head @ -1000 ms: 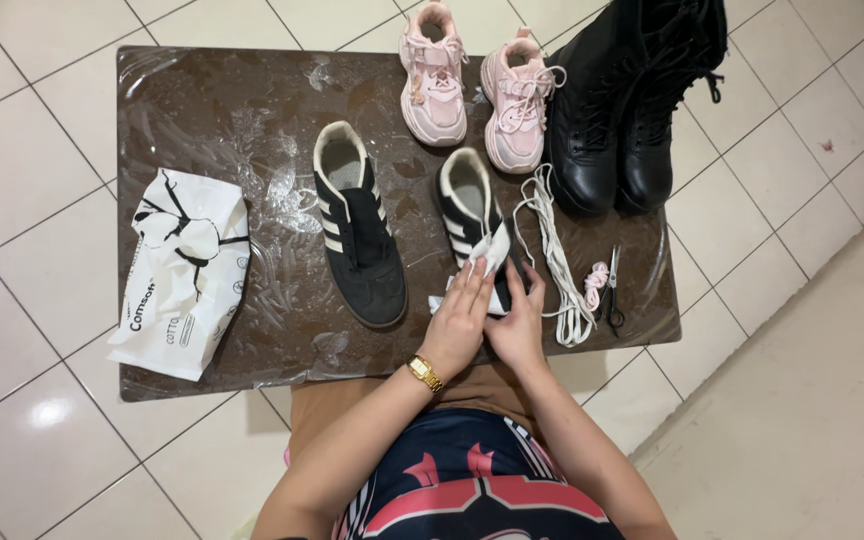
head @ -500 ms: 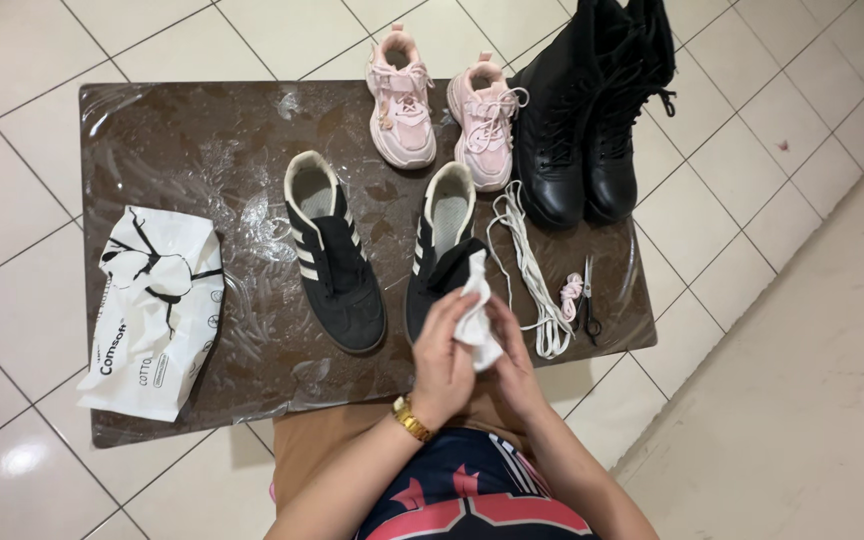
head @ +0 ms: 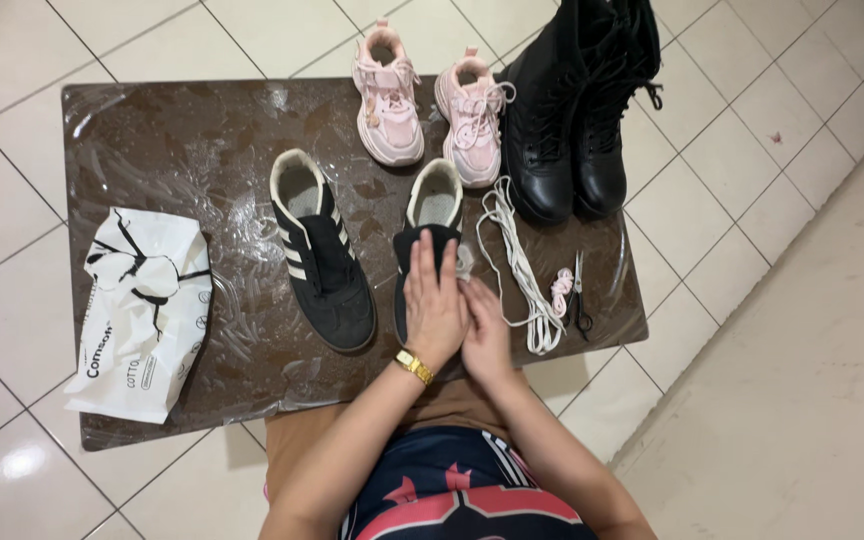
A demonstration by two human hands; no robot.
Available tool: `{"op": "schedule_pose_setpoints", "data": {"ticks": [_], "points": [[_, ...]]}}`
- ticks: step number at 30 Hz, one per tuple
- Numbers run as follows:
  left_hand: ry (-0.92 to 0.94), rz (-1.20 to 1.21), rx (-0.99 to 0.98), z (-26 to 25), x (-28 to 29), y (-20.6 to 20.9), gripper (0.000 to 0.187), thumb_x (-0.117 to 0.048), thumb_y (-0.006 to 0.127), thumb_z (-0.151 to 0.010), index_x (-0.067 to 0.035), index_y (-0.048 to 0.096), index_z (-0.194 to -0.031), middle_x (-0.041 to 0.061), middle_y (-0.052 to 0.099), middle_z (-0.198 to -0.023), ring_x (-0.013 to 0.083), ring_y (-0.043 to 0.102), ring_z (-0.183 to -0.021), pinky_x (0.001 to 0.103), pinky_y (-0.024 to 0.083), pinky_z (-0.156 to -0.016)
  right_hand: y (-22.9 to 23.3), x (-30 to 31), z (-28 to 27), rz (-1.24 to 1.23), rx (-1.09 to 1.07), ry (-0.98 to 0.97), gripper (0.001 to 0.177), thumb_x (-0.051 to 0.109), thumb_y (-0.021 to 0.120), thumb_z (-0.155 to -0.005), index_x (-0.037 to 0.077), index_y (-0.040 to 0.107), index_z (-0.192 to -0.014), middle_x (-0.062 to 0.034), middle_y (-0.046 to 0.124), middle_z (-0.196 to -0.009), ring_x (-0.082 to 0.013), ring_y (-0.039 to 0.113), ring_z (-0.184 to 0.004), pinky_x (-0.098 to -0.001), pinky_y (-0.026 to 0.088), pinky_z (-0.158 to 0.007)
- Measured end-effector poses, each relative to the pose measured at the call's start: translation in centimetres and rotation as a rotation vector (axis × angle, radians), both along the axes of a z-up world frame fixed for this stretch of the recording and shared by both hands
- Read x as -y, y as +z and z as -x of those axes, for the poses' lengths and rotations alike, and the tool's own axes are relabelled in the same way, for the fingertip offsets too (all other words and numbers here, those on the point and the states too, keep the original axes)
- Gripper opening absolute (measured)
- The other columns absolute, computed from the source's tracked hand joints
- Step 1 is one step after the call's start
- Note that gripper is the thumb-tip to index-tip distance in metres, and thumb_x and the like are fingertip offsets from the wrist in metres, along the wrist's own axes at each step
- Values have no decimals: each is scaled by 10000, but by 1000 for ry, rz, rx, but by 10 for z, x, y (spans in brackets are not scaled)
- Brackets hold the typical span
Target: The person wipes a pair of black sneakers with white stripes using a white wipe. They clean the exterior and interior of both shoes, turning them over to reach different areas. The laces remain removed and lie on the table throughout the clip.
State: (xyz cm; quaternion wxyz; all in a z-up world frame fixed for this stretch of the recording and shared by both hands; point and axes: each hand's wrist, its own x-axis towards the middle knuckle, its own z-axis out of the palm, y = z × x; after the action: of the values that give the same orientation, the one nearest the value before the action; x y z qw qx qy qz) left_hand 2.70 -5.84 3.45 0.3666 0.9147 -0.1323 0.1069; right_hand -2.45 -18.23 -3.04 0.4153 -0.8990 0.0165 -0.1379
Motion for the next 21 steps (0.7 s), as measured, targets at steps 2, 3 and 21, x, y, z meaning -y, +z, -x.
{"op": "schedule_pose_setpoints", "data": {"ticks": [2,3,21], "points": [[175,-111,-25,-5,0,-1,817,-238,636,-850,-60,277,-1562,320,148,-1613,510,230,-1480,642,247,-1130,-5,-10,-8,4,-19,-6,467,11,584,-954,-16,561,-1420,-243,556,-1470,-386,490,-1408,-437,391,-1155],[263,-165,-35,-6,0,-2,876,-294,668,-816,-60,243,-1545,336,128,-1579,533,208,-1448,679,220,-1103,-8,-11,-14,6,-27,-10,503,26,587,-947,-36,525,-1442,-262,527,-1482,-409,464,-1413,-450,374,-1152],[258,-34,-23,-9,3,-11,1060,-181,787,-785,-99,163,-1637,366,205,-1616,514,318,-1466,564,325,-1161,42,-3,-94,-71,109,298,518,-111,559,-824,0,628,-1325,-187,606,-1435,-353,564,-1361,-390,441,-1145]]}}
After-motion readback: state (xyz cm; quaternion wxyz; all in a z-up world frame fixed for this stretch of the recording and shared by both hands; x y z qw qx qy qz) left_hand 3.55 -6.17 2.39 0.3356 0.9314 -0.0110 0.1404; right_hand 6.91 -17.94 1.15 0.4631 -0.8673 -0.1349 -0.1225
